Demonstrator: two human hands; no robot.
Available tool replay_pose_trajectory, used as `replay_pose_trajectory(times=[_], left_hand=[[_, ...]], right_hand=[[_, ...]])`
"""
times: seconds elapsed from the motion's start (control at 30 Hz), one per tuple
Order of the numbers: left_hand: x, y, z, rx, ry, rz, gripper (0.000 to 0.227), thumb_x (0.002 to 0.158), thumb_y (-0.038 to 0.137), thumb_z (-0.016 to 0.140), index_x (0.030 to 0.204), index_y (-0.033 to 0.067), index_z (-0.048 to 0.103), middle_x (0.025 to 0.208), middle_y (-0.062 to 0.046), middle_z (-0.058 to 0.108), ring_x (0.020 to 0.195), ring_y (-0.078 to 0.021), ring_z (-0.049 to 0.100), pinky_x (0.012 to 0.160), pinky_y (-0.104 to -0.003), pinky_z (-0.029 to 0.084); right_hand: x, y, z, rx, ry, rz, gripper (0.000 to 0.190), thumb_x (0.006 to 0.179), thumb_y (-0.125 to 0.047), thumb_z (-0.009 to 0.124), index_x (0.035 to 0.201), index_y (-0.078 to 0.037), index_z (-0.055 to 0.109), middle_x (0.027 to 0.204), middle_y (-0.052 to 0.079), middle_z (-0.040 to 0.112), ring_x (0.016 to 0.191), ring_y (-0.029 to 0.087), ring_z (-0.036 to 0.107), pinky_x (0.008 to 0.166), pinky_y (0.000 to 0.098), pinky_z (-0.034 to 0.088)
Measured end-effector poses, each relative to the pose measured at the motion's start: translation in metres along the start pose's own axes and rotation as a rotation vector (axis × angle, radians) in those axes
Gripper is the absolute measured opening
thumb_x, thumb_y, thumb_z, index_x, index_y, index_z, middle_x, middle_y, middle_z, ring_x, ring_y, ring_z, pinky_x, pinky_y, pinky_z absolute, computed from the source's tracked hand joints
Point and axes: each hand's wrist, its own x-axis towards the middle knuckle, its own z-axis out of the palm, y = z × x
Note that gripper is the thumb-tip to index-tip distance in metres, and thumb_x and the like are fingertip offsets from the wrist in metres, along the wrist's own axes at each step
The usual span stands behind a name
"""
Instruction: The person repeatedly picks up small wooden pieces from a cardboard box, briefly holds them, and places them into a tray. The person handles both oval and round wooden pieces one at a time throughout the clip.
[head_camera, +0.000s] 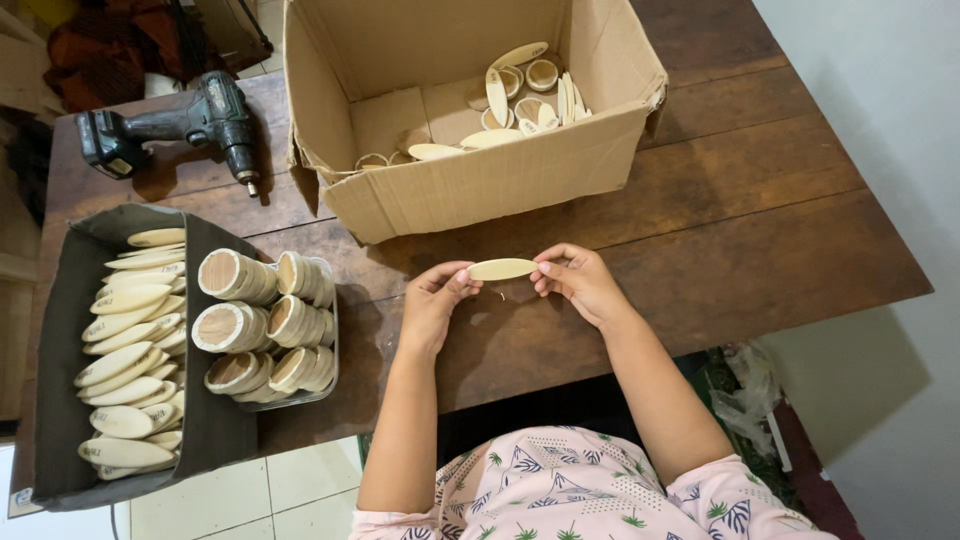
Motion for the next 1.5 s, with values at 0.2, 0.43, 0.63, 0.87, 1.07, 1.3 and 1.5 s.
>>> replay_pose_trajectory(times=[0.2, 0.43, 0.63, 0.87, 1.07, 1.3, 1.5], left_hand=[[-0.004, 0.002, 0.003, 0.051, -0.037, 0.068, 0.018, 0.093, 0.001, 0.073, 0.109, -0.0063, 0.075, 0.098, -0.02, 0.075, 0.091, -0.0273, 0.076, 0.087, -0.037, 0.064], [-0.004, 0.008, 0.005, 0.04, -0.007, 0.071, 0.019, 0.094, 0.001, 0.071, 0.111, -0.0071, 0.075, 0.102, -0.02, 0.076, 0.095, -0.0274, 0.075, 0.091, -0.038, 0.063], [-0.002, 0.006, 0.004, 0.027, 0.033, 0.044, 0.02, 0.094, 0.0, 0.071, 0.113, -0.0084, 0.074, 0.103, -0.022, 0.075, 0.096, -0.0276, 0.075, 0.093, -0.039, 0.063], [-0.003, 0.004, 0.002, 0.015, 0.017, 0.008, 0.025, 0.094, 0.001, 0.071, 0.117, -0.0091, 0.072, 0.097, -0.022, 0.074, 0.089, -0.0287, 0.076, 0.086, -0.039, 0.066], [-0.006, 0.008, 0.004, 0.035, -0.021, -0.005, 0.028, 0.095, 0.004, 0.07, 0.121, -0.008, 0.071, 0.091, -0.021, 0.075, 0.082, -0.0246, 0.077, 0.08, -0.034, 0.067], [-0.001, -0.002, -0.003, 0.073, -0.013, -0.065, 0.023, 0.098, 0.009, 0.069, 0.112, -0.0091, 0.073, 0.084, -0.022, 0.075, 0.074, -0.0239, 0.077, 0.072, -0.034, 0.068], [0.0, -0.005, -0.004, 0.11, 0.001, -0.11, 0.023, 0.098, 0.012, 0.07, 0.108, -0.0084, 0.072, 0.077, -0.02, 0.073, 0.066, -0.0227, 0.075, 0.061, -0.031, 0.066]], right_hand=[[-0.001, -0.001, 0.002, 0.019, -0.007, -0.015, 0.017, 0.092, 0.004, 0.068, 0.109, 0.008, 0.067, 0.086, 0.021, 0.074, 0.072, 0.023, 0.076, 0.066, 0.0331, 0.065], [0.001, 0.005, -0.005, 0.017, -0.003, -0.078, 0.017, 0.092, 0.005, 0.068, 0.109, 0.009, 0.068, 0.088, 0.024, 0.074, 0.074, 0.026, 0.076, 0.068, 0.0366, 0.066], [0.0, 0.01, -0.006, 0.046, -0.009, -0.161, 0.018, 0.09, 0.007, 0.07, 0.108, 0.01, 0.07, 0.087, 0.024, 0.074, 0.074, 0.028, 0.077, 0.071, 0.0383, 0.066], [0.0, 0.003, -0.001, 0.069, 0.002, -0.188, 0.019, 0.092, 0.005, 0.068, 0.111, 0.01, 0.067, 0.083, 0.023, 0.073, 0.071, 0.027, 0.076, 0.069, 0.0385, 0.066], [-0.001, 0.001, 0.002, 0.06, 0.062, -0.174, 0.016, 0.093, 0.003, 0.068, 0.108, 0.009, 0.067, 0.079, 0.021, 0.072, 0.066, 0.025, 0.075, 0.064, 0.0359, 0.066], [0.003, 0.011, -0.006, 0.016, 0.098, -0.206, 0.009, 0.093, 0.001, 0.071, 0.099, 0.006, 0.068, 0.072, 0.023, 0.07, 0.058, 0.025, 0.073, 0.058, 0.0358, 0.065], [0.0, 0.009, -0.001, -0.034, 0.141, -0.218, 0.007, 0.094, -0.002, 0.072, 0.091, 0.003, 0.067, 0.063, 0.019, 0.066, 0.051, 0.021, 0.068, 0.051, 0.0298, 0.061]])
